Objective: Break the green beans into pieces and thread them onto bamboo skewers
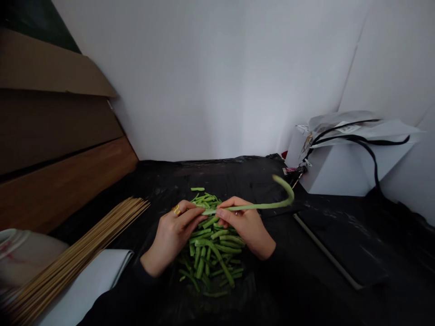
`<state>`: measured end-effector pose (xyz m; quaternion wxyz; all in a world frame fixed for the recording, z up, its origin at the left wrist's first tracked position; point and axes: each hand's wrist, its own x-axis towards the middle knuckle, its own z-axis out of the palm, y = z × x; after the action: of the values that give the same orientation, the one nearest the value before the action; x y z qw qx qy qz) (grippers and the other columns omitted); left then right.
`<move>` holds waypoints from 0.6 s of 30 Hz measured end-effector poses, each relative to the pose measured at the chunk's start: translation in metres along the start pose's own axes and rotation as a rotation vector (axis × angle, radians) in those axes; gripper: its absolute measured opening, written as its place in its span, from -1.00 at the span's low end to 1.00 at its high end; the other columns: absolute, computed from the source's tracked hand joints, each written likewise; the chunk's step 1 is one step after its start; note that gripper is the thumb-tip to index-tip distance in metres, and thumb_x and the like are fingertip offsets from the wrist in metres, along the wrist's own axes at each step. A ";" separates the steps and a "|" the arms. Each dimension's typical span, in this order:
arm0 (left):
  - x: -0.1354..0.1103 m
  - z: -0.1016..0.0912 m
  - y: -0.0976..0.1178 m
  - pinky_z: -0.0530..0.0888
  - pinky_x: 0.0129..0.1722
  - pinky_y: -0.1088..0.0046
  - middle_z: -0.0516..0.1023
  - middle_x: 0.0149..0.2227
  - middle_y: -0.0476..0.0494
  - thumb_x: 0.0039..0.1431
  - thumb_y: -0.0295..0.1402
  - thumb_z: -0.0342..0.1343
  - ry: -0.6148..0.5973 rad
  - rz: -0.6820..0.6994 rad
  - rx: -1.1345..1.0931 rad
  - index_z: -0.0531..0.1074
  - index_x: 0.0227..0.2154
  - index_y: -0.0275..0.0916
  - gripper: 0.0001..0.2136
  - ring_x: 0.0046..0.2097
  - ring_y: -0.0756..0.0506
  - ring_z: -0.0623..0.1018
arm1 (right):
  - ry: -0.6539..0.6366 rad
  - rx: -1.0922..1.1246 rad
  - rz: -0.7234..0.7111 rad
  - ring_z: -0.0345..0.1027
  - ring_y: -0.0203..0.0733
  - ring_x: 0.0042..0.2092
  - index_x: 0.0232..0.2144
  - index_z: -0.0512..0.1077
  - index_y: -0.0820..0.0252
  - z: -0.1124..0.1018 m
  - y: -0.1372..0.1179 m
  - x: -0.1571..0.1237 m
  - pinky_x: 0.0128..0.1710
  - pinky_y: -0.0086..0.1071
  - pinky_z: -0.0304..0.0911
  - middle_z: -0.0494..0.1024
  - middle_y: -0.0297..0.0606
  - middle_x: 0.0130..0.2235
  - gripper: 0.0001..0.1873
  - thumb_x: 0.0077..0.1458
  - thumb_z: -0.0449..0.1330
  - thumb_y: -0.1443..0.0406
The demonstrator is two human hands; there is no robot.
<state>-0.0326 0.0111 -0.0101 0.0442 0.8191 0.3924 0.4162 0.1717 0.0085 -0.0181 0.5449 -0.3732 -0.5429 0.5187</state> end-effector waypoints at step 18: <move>0.009 0.003 0.013 0.27 -0.56 0.58 0.42 -0.61 0.04 -0.08 -0.22 0.36 0.125 -0.631 -1.027 0.54 -0.56 -0.29 -0.77 -0.59 0.10 0.32 | -0.087 0.061 0.029 0.35 -0.32 -0.52 -0.47 0.47 0.18 0.010 0.010 -0.004 -0.49 -0.39 0.26 0.53 -0.36 -0.52 -0.79 -0.04 0.36 0.18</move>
<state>-0.0199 0.0091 -0.0011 0.5319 0.5111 0.3673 0.5665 0.1612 0.0046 -0.0271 0.5241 -0.3416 -0.5446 0.5587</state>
